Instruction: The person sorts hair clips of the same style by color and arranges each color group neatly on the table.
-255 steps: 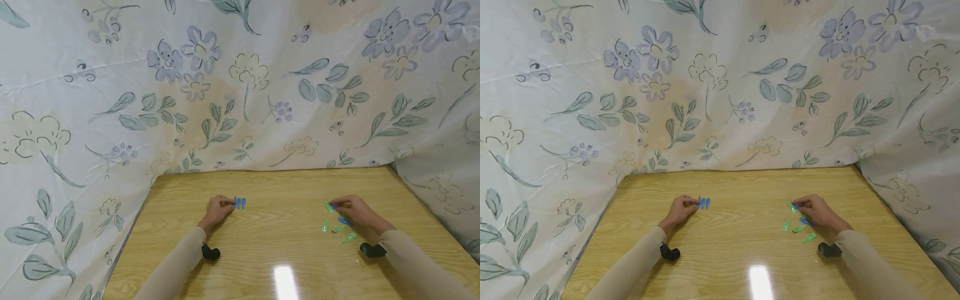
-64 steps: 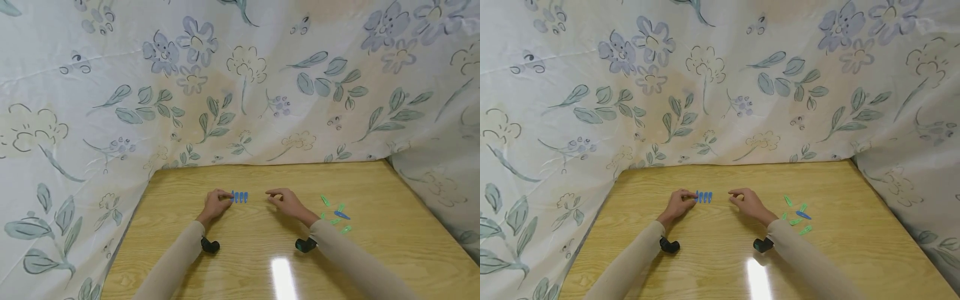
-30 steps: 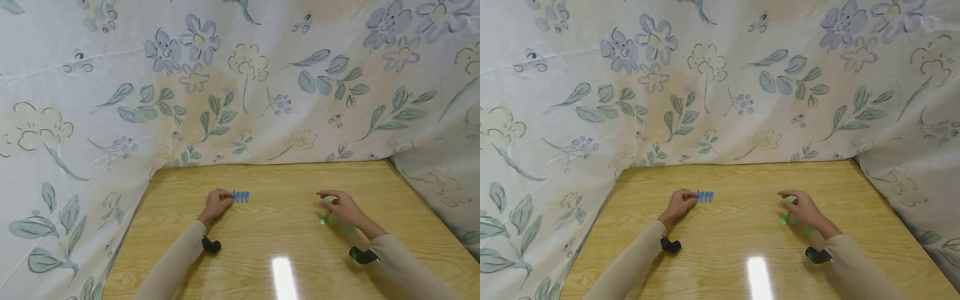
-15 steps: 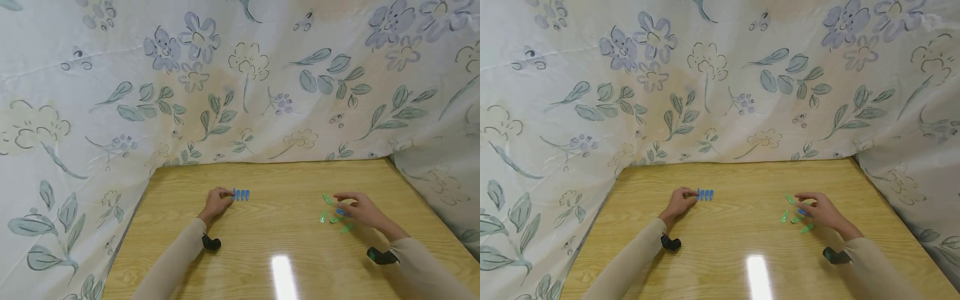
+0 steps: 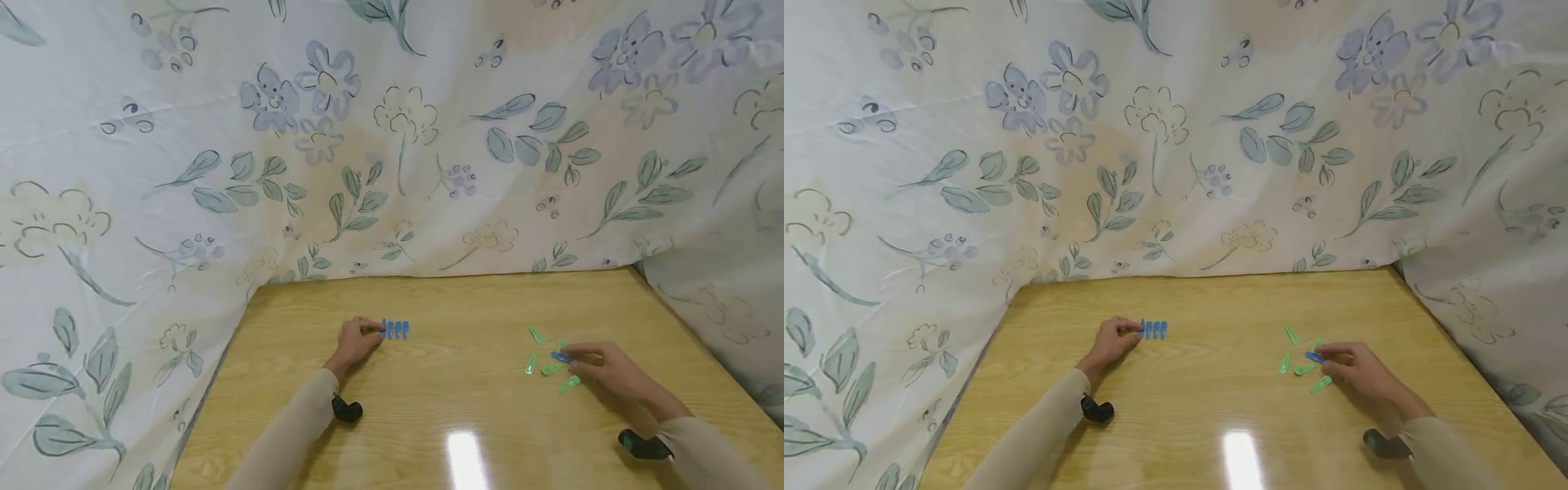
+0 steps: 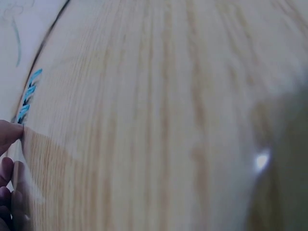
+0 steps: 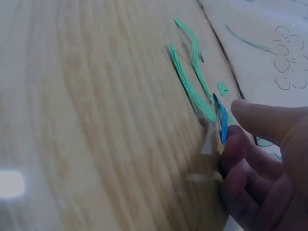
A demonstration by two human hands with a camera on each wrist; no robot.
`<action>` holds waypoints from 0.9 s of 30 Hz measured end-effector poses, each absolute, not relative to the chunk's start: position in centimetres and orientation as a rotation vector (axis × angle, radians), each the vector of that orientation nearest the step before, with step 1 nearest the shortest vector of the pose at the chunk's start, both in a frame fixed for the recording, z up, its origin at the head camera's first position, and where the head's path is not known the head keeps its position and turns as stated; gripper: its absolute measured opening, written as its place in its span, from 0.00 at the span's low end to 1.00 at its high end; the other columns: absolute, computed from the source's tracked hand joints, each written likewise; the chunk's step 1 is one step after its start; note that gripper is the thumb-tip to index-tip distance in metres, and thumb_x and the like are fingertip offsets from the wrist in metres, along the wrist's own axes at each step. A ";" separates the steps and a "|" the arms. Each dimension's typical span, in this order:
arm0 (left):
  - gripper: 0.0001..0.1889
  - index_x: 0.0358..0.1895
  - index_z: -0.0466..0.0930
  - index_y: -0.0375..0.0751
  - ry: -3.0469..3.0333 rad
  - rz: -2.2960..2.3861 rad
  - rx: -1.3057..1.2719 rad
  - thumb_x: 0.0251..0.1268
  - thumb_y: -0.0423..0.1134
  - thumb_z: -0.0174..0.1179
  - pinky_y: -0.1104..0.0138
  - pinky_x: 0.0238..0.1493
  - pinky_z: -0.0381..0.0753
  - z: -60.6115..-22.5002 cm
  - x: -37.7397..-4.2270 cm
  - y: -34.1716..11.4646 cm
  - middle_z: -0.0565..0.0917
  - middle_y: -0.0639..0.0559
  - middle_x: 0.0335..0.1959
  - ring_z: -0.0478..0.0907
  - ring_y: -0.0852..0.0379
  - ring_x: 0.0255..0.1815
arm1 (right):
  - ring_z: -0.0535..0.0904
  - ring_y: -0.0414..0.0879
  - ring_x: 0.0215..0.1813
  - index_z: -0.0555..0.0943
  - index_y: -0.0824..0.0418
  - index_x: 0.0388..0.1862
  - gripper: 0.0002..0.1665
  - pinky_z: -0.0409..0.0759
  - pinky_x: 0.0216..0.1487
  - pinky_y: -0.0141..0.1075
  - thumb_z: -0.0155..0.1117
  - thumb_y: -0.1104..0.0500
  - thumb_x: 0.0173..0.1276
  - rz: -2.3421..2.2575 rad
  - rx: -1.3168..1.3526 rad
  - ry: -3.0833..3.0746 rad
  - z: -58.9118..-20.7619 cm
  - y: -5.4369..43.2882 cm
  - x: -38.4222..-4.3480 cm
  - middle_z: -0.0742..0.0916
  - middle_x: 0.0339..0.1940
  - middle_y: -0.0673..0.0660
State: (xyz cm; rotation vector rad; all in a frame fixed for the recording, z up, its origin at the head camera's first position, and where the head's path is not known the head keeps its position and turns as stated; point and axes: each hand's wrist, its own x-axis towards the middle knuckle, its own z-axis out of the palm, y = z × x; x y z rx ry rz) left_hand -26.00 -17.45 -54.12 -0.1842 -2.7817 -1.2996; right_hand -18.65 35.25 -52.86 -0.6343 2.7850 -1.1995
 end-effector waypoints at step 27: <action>0.07 0.42 0.92 0.48 -2.809 -1.291 -0.215 0.63 0.37 0.69 0.38 0.73 0.53 -54.2 -25.9 -17.7 0.83 0.45 0.52 0.71 0.39 0.64 | 0.84 0.40 0.40 0.77 0.69 0.65 0.24 0.81 0.34 0.33 0.62 0.61 0.75 -1.093 -0.508 2.794 -52.3 33.0 -18.8 0.88 0.41 0.58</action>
